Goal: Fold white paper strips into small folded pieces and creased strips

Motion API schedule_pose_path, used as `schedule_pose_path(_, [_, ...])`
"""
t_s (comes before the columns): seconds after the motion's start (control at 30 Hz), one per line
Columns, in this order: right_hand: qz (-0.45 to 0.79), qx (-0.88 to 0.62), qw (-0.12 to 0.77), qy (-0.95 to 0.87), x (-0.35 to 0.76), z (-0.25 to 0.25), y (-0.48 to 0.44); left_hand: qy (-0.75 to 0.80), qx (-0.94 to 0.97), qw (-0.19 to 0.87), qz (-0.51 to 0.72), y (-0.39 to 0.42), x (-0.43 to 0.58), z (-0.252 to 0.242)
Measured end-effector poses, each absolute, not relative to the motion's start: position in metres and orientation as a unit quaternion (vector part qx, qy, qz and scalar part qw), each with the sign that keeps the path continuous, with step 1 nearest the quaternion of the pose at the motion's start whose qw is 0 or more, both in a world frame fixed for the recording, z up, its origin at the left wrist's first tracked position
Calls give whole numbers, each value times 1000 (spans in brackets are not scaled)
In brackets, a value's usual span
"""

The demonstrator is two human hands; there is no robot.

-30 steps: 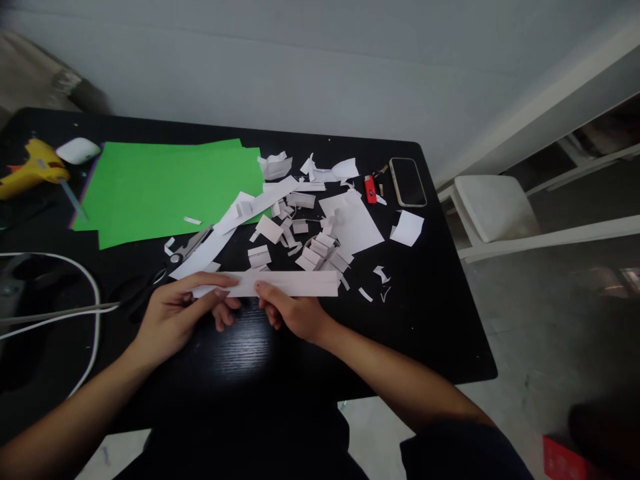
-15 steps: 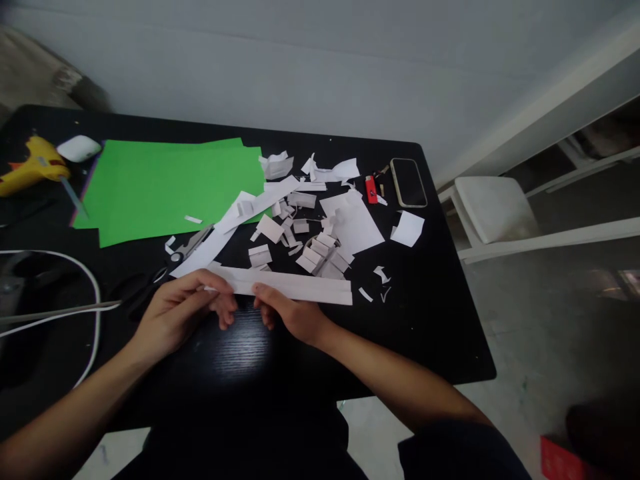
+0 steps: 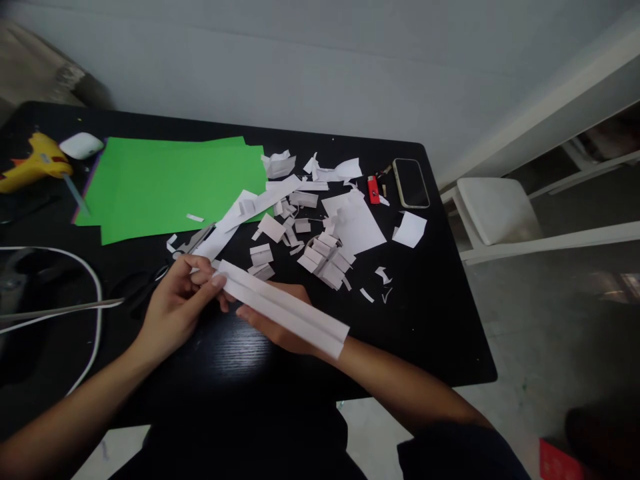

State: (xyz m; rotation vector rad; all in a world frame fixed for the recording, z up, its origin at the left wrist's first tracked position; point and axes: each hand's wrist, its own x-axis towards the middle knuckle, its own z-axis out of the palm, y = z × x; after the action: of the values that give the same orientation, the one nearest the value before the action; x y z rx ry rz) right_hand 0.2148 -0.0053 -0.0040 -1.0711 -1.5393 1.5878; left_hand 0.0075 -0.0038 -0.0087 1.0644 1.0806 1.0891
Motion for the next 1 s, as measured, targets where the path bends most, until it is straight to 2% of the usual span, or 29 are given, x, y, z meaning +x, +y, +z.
schedule_pose_path(0.1, [620,-353,343,-611,217,-7,0,465,457,590,476,0,4,-7])
schedule_pose_path(0.17, [633,-367,357,-581,218,-12,4,460,458,596,473,1,2,-8])
schedule_pose_path(0.23, [694,-386,352,-494,217,-15,7,455,467,602,460,-1,1,-10])
schedule_pose_path(0.37, [825,-333,287,-355,213,-18,5,448,520,596,416,-11,5,-15])
schedule_pose_path(0.57, [807,-368,291,-357,207,-21,-2,457,565,558,400,-15,8,-16])
schedule_pose_path(0.73, [795,-378,310,-359,208,-22,-1,457,521,581,427,-10,10,-11])
schedule_pose_path(1.0, [804,-365,283,-374,209,-19,2,447,514,598,423,-13,9,-13])
